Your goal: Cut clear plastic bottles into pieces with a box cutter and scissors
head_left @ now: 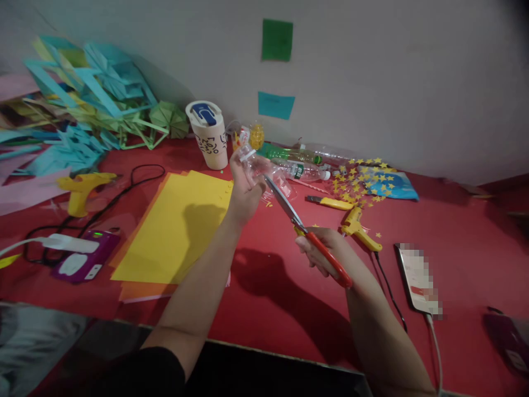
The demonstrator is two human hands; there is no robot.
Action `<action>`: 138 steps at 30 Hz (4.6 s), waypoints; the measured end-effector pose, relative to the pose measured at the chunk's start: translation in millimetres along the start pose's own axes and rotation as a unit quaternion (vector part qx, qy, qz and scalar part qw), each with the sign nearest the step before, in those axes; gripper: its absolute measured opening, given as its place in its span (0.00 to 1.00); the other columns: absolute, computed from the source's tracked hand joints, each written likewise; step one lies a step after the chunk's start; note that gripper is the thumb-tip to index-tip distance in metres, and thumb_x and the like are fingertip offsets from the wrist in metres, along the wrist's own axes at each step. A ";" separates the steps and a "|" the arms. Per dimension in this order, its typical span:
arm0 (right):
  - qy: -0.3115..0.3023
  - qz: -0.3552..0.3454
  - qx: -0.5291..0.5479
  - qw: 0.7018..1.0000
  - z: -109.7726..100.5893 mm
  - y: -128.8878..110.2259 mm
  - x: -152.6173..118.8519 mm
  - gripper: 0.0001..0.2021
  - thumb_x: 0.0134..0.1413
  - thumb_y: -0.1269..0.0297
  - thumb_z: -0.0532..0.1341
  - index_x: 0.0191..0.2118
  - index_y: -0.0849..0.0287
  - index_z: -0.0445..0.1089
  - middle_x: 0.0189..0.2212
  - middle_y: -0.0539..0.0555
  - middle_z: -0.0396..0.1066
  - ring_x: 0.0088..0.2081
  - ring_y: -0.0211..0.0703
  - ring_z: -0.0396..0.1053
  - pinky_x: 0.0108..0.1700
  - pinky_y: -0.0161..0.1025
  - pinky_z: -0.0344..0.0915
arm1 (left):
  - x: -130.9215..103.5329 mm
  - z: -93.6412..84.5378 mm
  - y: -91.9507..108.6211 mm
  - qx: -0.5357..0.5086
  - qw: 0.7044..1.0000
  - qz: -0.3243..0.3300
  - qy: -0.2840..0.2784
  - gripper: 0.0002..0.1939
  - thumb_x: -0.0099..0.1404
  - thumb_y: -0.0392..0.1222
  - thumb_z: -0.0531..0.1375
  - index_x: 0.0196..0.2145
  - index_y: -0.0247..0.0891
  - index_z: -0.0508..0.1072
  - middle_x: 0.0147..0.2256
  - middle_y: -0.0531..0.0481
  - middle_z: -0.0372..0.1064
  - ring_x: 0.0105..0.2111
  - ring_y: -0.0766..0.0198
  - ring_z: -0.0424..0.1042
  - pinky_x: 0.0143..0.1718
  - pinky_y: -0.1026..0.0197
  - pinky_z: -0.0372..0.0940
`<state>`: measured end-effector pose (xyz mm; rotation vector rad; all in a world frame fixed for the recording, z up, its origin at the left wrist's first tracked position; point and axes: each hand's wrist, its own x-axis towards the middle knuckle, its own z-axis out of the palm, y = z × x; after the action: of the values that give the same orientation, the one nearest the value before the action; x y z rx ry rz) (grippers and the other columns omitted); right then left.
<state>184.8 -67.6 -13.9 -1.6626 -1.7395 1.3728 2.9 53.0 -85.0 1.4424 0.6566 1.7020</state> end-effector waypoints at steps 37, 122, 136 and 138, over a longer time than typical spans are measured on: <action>-0.016 -0.004 0.054 0.998 5.4 10.1 5.5 0.23 0.53 0.39 0.57 0.25 0.55 0.59 0.15 0.44 0.58 0.14 0.31 0.54 0.16 0.32 0.53 | -1.7 3.4 4.4 -0.008 0.999 0.029 -0.021 0.38 0.57 0.61 0.66 0.60 0.54 0.54 0.50 0.45 0.64 0.53 0.52 0.69 0.59 0.41 0.63; -0.010 -0.053 -0.158 0.986 -28.0 12.7 6.9 0.30 0.50 0.28 0.55 0.25 0.55 0.58 0.20 0.48 0.61 0.23 0.37 0.57 0.27 0.37 0.53 | 9.8 -10.6 27.3 -0.180 0.969 -0.129 0.106 0.16 0.51 0.39 0.64 0.37 0.44 0.65 0.36 0.52 0.72 0.41 0.60 0.75 0.47 0.52 0.73; -0.037 -0.066 -0.078 0.994 -20.5 10.3 6.3 0.30 0.49 0.29 0.57 0.23 0.53 0.53 0.19 0.45 0.54 0.22 0.35 0.55 0.25 0.37 0.52 | 10.3 -8.0 14.7 -0.128 0.979 -0.125 0.101 0.23 0.52 0.50 0.71 0.38 0.43 0.64 0.38 0.50 0.71 0.44 0.56 0.74 0.48 0.48 0.70; -0.043 -0.063 -0.060 0.995 -18.0 9.2 6.2 0.30 0.50 0.29 0.57 0.23 0.53 0.52 0.18 0.45 0.53 0.21 0.35 0.54 0.24 0.36 0.51 | 9.3 -4.4 15.1 -0.129 0.978 -0.124 0.103 0.24 0.52 0.49 0.71 0.39 0.44 0.63 0.38 0.51 0.71 0.43 0.57 0.74 0.48 0.48 0.70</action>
<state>202.8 -56.6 -15.3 -1.5435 -1.9756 1.3234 -5.3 52.8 -68.6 0.9709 0.6685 1.6787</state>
